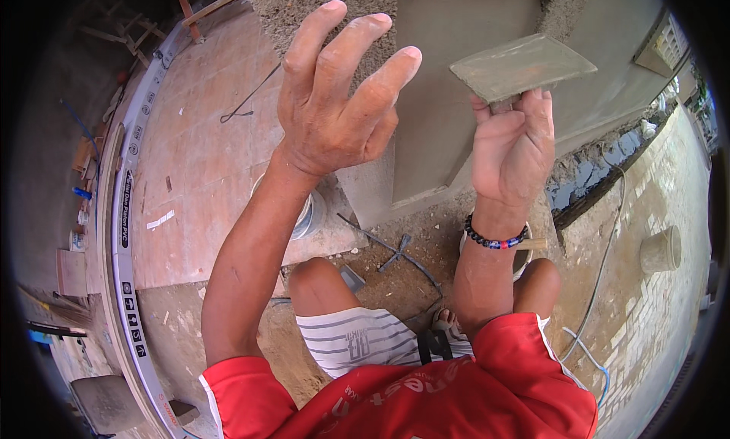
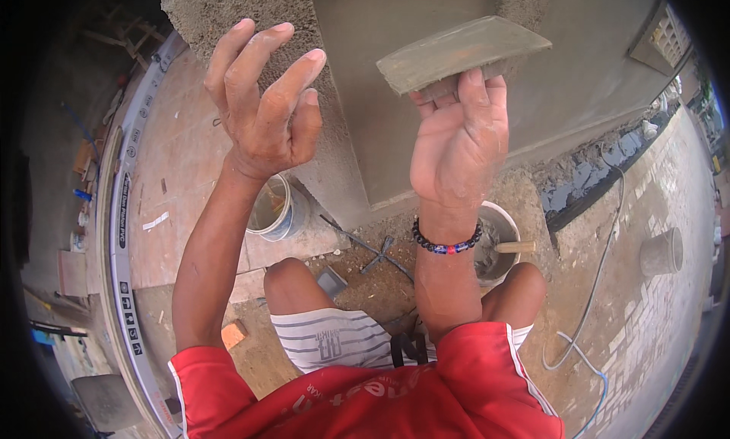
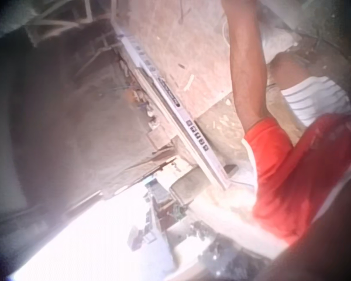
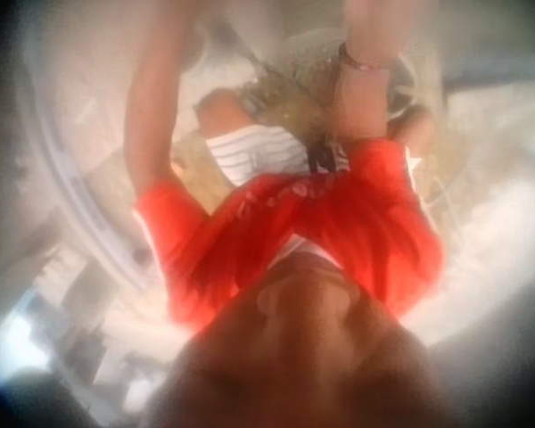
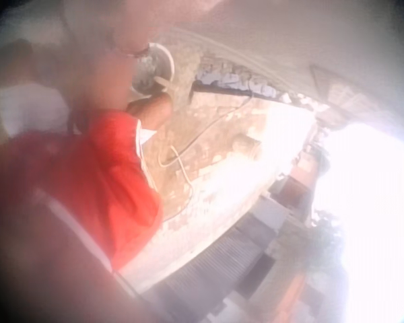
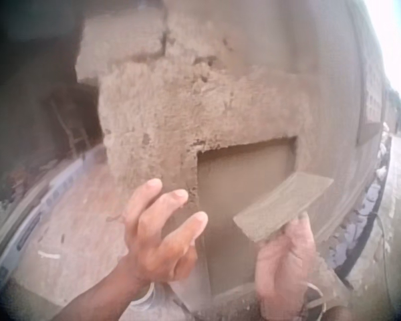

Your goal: The person uses a trowel to apply and smooth cement plaster onto a recessed rectangular section of an exterior wall. The person repeatedly scoops plaster from a bucket and spreads it evenly across the surface.

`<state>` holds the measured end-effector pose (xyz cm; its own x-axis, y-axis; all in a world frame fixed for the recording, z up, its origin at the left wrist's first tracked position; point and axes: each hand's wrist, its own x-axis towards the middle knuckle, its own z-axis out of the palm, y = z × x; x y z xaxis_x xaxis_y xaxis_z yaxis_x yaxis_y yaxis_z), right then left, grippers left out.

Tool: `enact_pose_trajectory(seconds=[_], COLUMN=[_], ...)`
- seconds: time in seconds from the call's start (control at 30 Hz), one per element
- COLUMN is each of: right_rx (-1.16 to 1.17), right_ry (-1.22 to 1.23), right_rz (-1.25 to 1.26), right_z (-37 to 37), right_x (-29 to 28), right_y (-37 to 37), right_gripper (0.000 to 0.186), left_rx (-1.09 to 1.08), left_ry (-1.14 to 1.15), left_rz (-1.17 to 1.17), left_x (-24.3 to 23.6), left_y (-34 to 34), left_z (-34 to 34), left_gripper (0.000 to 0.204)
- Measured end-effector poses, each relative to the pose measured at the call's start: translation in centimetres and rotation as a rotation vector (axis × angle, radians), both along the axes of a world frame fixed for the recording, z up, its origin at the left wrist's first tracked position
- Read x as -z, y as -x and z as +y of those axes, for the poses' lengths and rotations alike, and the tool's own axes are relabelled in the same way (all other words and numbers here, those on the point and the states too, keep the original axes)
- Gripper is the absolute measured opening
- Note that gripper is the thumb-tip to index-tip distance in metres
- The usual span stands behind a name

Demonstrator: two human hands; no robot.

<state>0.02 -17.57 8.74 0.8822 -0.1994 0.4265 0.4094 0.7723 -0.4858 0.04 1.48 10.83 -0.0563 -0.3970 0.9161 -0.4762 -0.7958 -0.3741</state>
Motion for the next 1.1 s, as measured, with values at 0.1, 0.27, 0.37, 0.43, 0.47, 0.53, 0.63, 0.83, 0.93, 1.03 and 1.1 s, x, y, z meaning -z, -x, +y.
enact_pose_trajectory(seconds=[0.1, 0.27, 0.37, 0.43, 0.47, 0.53, 0.63, 0.83, 0.93, 1.03, 1.1], right_rx=[-0.024, -0.326, -0.340, -0.413, -0.449, -0.481, -0.405, 0.313, 0.639, 0.733, 0.730], right_ry=[-0.066, -0.142, -0.119, -0.159, -0.177, -0.215, -0.180, 0.775, 1.114, 1.335, 1.432], right_rz=[0.022, 0.299, 0.343, 0.298, 0.275, 0.245, 0.293, 0.029, -0.252, -0.526, -0.687], right_z=[-3.3, -6.1, -5.6, -5.6, -5.7, -5.8, -5.2, -5.0, -4.3, -4.5, -5.1], right_x=[3.5, 15.2, 17.4, 17.3, 17.2, 17.2, 15.5, 16.9, 17.4, 17.0, 16.2], right_y=[0.8, 1.3, 1.1, 0.5, 0.2, 0.2, 1.0, 1.1, 0.0, -1.3, -1.9], right_gripper=[0.037, 0.039, 0.038, 0.037, 0.037, 0.036, 0.037, 0.042, 0.042, 0.043, 0.044], left_rx=[-0.011, -0.021, -0.034, -0.038, -0.053, -0.081, -0.094, -0.181, -0.179, -0.168, -0.150], left_ry=[-0.005, 0.004, -0.018, -0.037, -0.047, -0.066, -0.097, -0.170, -0.176, -0.173, -0.145], left_rz=[0.018, 0.041, 0.054, 0.062, 0.066, 0.076, 0.075, 0.092, 0.090, 0.086, 0.085], left_x=[-0.2, 0.0, 0.0, 0.0, -0.1, 0.0, -0.2, -0.5, -0.6, -0.6, -0.5], left_y=[0.3, 0.4, 0.4, 0.5, 0.6, 0.7, 0.6, 1.1, 1.1, 1.0, 1.0], left_z=[0.0, -0.1, 0.1, 0.1, 0.0, 0.0, 0.1, 0.2, 0.1, 0.1, 0.0], left_gripper=[0.046, 0.044, 0.040, 0.038, 0.037, 0.036, 0.034, 0.034, 0.034, 0.033, 0.033])
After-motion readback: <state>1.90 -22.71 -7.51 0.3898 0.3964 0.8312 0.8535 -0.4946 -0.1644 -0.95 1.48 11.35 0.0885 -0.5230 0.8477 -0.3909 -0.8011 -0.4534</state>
